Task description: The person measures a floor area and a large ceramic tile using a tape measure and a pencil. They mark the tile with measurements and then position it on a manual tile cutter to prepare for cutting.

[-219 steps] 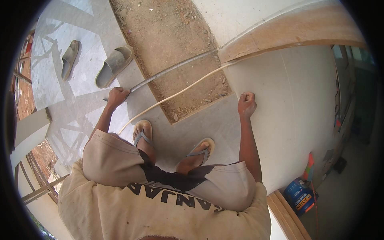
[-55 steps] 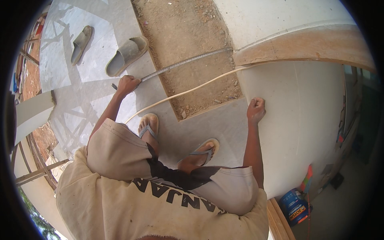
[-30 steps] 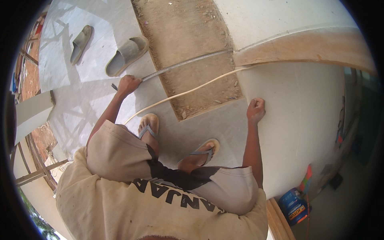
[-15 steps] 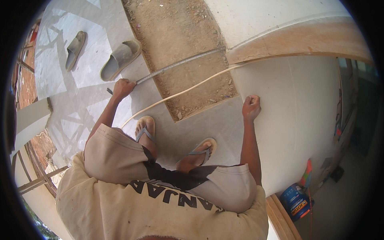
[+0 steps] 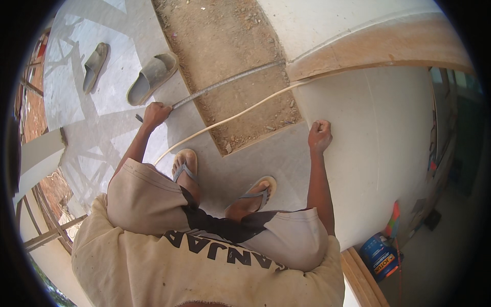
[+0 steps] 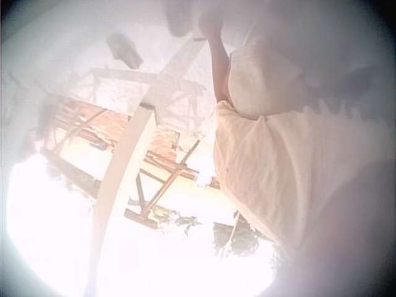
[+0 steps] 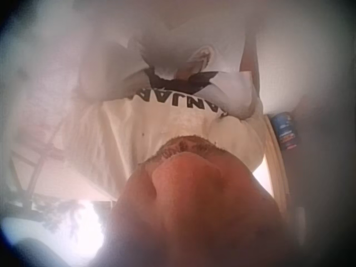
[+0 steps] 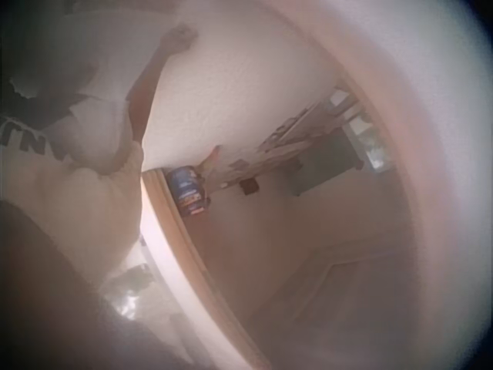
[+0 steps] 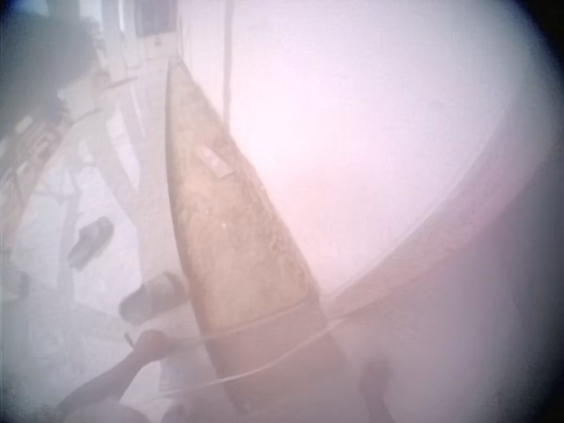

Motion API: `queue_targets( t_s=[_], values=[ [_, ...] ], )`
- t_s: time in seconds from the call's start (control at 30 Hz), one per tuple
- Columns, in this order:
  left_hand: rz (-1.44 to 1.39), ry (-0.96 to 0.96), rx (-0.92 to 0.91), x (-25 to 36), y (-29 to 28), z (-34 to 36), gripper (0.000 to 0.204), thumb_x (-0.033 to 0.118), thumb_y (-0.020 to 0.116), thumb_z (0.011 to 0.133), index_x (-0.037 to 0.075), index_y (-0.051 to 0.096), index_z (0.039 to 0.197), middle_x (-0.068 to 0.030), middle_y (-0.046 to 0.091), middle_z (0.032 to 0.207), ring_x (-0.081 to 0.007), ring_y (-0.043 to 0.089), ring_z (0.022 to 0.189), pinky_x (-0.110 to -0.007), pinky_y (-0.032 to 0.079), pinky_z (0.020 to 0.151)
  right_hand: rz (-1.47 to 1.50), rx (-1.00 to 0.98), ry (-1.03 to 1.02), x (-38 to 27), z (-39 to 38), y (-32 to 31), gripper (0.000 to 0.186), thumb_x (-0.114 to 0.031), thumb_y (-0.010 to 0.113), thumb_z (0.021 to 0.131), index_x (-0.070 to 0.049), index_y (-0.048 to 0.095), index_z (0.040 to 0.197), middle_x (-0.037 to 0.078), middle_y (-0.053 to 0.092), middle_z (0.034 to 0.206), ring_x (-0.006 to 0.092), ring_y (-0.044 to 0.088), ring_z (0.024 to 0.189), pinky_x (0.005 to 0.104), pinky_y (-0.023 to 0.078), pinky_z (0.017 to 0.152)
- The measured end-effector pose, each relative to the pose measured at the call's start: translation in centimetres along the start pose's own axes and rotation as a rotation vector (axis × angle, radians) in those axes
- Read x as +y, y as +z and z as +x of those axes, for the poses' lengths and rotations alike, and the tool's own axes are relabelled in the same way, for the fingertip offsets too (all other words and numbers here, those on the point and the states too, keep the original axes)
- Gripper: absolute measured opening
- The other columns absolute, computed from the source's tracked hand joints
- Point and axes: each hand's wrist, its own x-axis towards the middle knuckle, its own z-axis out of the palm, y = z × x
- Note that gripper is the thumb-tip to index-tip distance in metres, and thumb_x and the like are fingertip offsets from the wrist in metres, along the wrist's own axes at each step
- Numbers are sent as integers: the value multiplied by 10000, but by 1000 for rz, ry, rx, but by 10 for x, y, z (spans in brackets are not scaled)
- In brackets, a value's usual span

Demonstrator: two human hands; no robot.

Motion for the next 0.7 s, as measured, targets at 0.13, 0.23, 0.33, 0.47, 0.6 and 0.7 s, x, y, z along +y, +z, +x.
queue_targets(
  t_s=[0.13,0.23,0.33,0.47,0.6,0.7],
  values=[
    [8,5,-6,-1,0,1,422,354,580,787,-51,696,810,-306,646,905,-448,637,886,-476,502,831,9,5,3,-1,0,0,127,-195,635,849,-75,617,886,69,624,672,240,621,601,380,496,595],
    [0,-1,-6,-1,0,0,419,353,581,786,-49,696,810,-306,646,906,-450,636,888,-476,502,831,9,10,-3,-1,0,0,128,-196,636,849,-75,616,883,70,622,668,240,618,594,380,495,592],
    [-4,7,4,-1,0,-1,416,355,587,783,-45,696,808,-305,648,907,-452,636,887,-478,503,829,3,1,7,-2,0,0,129,-195,639,847,-73,616,883,72,621,665,240,618,591,380,494,590],
    [4,8,14,0,0,-1,412,356,596,780,-42,697,807,-303,649,908,-453,638,882,-481,505,825,-10,-6,23,0,1,0,129,-194,641,844,-72,618,880,73,622,664,240,619,592,380,494,591],
    [3,13,18,-1,0,-2,410,358,598,783,-40,698,805,-305,648,900,-453,641,870,-483,506,820,-2,-12,29,-2,1,0,131,-195,641,843,-72,621,882,73,624,665,240,623,596,383,496,593],
    [2,14,25,0,-1,-2,412,362,602,784,-39,698,802,-305,648,892,-451,642,865,-483,506,818,0,-7,12,-1,1,0,132,-196,638,843,-71,623,882,73,626,666,240,625,598,384,497,594]
  ],
)
